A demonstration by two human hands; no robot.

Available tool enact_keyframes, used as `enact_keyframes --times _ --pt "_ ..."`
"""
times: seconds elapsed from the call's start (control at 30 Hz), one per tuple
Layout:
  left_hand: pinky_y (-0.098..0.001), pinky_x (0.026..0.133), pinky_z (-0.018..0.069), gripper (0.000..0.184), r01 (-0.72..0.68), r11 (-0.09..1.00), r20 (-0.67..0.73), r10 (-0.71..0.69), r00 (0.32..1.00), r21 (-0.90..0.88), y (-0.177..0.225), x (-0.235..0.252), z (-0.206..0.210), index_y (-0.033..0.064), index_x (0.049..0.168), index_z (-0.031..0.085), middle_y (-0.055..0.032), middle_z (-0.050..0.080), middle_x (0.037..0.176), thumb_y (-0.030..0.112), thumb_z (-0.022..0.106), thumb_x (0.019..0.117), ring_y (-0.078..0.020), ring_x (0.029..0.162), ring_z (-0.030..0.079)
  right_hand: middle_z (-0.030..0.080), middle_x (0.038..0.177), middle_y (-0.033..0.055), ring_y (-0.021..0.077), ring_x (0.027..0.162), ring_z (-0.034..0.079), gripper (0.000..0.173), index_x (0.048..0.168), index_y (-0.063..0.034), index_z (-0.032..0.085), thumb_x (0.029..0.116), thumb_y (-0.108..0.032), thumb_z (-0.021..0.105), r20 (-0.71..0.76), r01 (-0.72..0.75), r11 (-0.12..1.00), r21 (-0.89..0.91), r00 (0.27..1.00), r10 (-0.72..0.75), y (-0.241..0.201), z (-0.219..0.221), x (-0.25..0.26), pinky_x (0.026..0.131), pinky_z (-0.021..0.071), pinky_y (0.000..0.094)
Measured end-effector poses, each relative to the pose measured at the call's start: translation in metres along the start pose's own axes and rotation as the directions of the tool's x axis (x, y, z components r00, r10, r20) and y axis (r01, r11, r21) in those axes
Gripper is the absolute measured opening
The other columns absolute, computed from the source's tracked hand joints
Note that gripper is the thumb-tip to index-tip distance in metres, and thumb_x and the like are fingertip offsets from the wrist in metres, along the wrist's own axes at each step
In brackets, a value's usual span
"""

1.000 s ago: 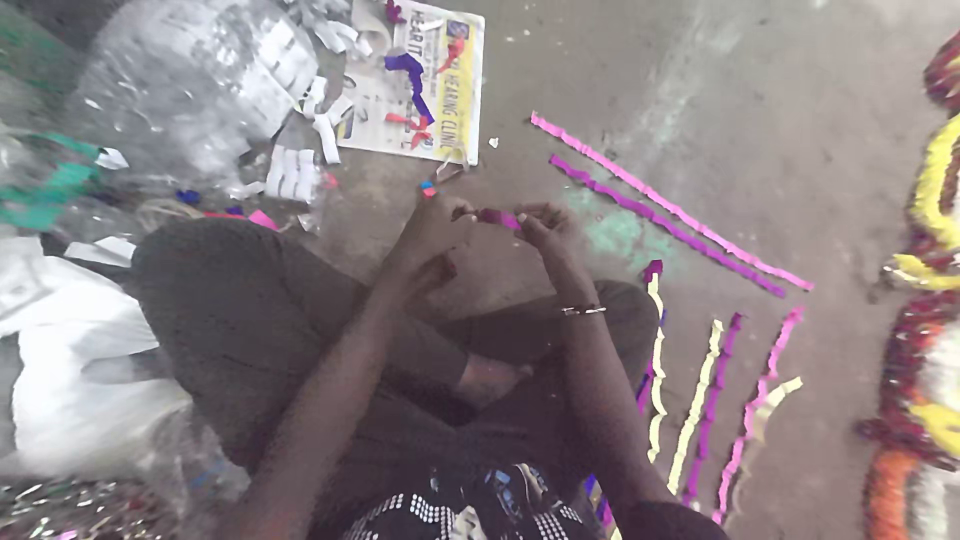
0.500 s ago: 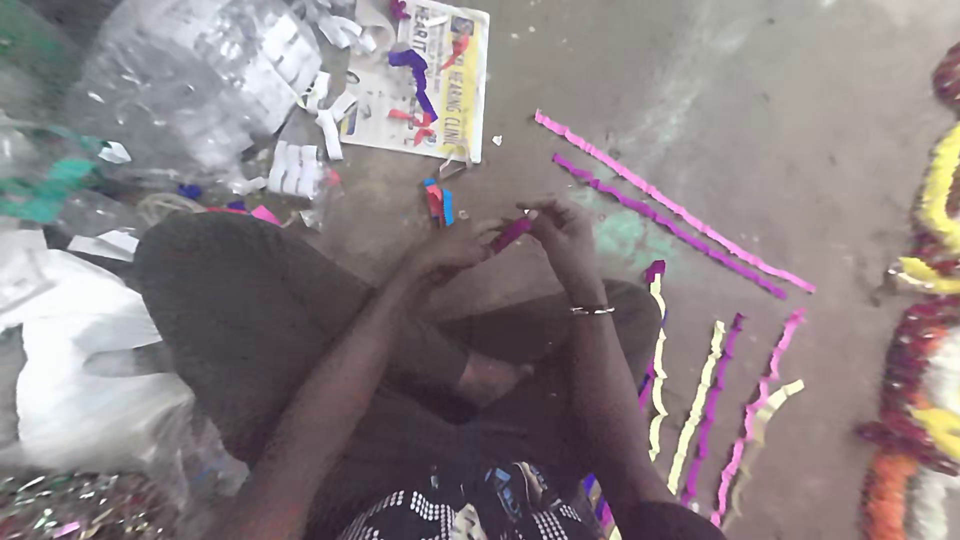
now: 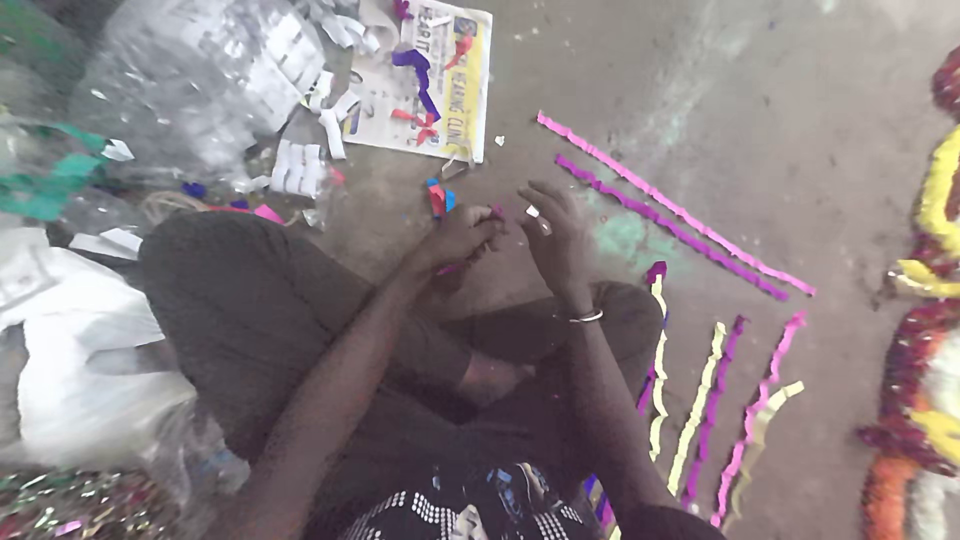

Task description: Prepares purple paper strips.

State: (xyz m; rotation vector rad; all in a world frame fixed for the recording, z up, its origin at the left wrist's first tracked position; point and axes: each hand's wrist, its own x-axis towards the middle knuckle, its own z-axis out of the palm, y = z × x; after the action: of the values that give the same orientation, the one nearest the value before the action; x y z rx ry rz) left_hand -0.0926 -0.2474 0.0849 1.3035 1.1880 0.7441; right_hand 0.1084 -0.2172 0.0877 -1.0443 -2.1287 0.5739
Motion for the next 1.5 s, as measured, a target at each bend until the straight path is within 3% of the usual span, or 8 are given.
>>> enact_keyframes --times 0.17,0.43,0.6,0.7,0.8,1.1,1.27,1.5 --pt "-0.0272 0.054 0.0404 0.038 -0.03 0.982 -0.076 0.045 0.996 0.187 0.0 0.001 -0.001 0.0032 0.08 0.06 0.0015 0.048 0.063 0.025 0.05 0.1088 -0.0065 0.054 0.044 0.068 0.12 0.0177 0.0137 0.106 0.067 0.034 0.126 0.0083 0.063 0.0954 -0.006 0.068 0.265 -0.223 0.891 0.395 0.956 0.122 -0.007 0.016 0.001 0.094 0.0553 0.0287" --pt "-0.0309 0.052 0.0416 0.04 -0.027 0.963 -0.106 0.057 0.993 0.269 -0.008 0.002 -0.005 0.0048 0.089 0.067 -0.0005 0.051 0.065 0.031 0.046 0.1101 -0.0102 0.052 0.045 0.069 0.095 0.0064 0.0119 0.083 0.07 0.018 0.115 0.001 0.06 0.106 -0.014 0.054 0.119 -0.461 0.547 0.699 0.829 0.546 -0.003 0.007 0.008 0.074 0.0607 0.0296" --pt "-0.0574 0.104 0.0485 0.055 -0.105 0.902 -0.08 0.152 0.985 0.418 -0.017 0.009 -0.002 0.003 0.143 0.057 -0.0209 0.066 0.13 0.038 0.062 0.1015 -0.0359 0.117 0.066 0.069 0.086 0.0039 0.013 0.075 0.07 0.014 0.106 -0.003 0.061 0.1072 -0.012 0.051 0.223 -0.49 0.304 0.817 0.754 0.618 0.002 0.001 0.006 0.073 0.062 0.0308" --pt "-0.0432 0.096 0.0551 0.049 -0.18 0.95 -0.103 0.212 0.972 0.253 -0.012 0.007 0.01 0.0023 0.136 0.062 -0.0146 0.072 0.118 0.035 0.064 0.1009 -0.0207 0.103 0.07 0.069 0.087 0.0036 0.013 0.076 0.07 0.014 0.106 -0.0046 0.061 0.1074 -0.014 0.05 0.262 -0.47 0.218 0.855 0.756 0.6 -0.003 0.008 0.004 0.074 0.0625 0.0311" --pt "-0.0245 0.066 0.0541 0.023 -0.15 0.984 -0.132 0.161 0.978 0.093 -0.006 0.004 0.012 0.0007 0.107 0.069 -0.0016 0.071 0.084 0.021 0.059 0.1042 -0.0039 0.068 0.062 0.067 0.085 0.0021 0.0109 0.075 0.068 0.012 0.107 -0.0045 0.059 0.107 -0.013 0.05 0.198 -0.431 0.301 0.851 0.792 0.577 -0.002 0.009 0.005 0.073 0.061 0.0296" --pt "-0.0282 0.076 0.0581 0.032 -0.112 0.993 -0.076 0.114 0.991 0.035 -0.009 0.004 0.011 -0.002 0.13 0.059 -0.0093 0.07 0.104 0.018 0.056 0.1055 -0.0097 0.081 0.068 0.072 0.092 0.0096 0.0115 0.077 0.07 0.022 0.117 0.0056 0.065 0.1014 -0.008 0.06 0.015 -0.332 0.826 0.455 0.931 0.366 -0.001 0.012 0.0 0.075 0.062 0.0313" --pt "-0.0284 0.076 0.0574 0.025 -0.188 0.977 -0.152 0.203 0.967 0.105 -0.018 0.009 0.009 0.0004 0.119 0.067 -0.005 0.071 0.093 0.018 0.056 0.1044 -0.0071 0.077 0.066 0.072 0.111 0.0116 0.0117 0.095 0.07 0.03 0.125 0.0027 0.065 0.1042 -0.018 0.058 0.184 -0.337 0.838 0.428 0.941 0.284 0.006 0.025 -0.002 0.089 0.0589 0.0312" --pt "-0.0277 0.073 0.0575 0.024 -0.123 0.989 -0.16 0.136 0.978 0.085 -0.008 0.004 0.01 -0.0016 0.116 0.067 -0.0062 0.069 0.091 0.015 0.053 0.1063 -0.0078 0.074 0.065 0.072 0.106 0.0125 0.0129 0.09 0.07 0.027 0.123 0.0037 0.065 0.1021 -0.014 0.06 0.109 -0.259 0.881 0.396 0.966 0.236 0.005 0.024 -0.002 0.083 0.0591 0.0312"
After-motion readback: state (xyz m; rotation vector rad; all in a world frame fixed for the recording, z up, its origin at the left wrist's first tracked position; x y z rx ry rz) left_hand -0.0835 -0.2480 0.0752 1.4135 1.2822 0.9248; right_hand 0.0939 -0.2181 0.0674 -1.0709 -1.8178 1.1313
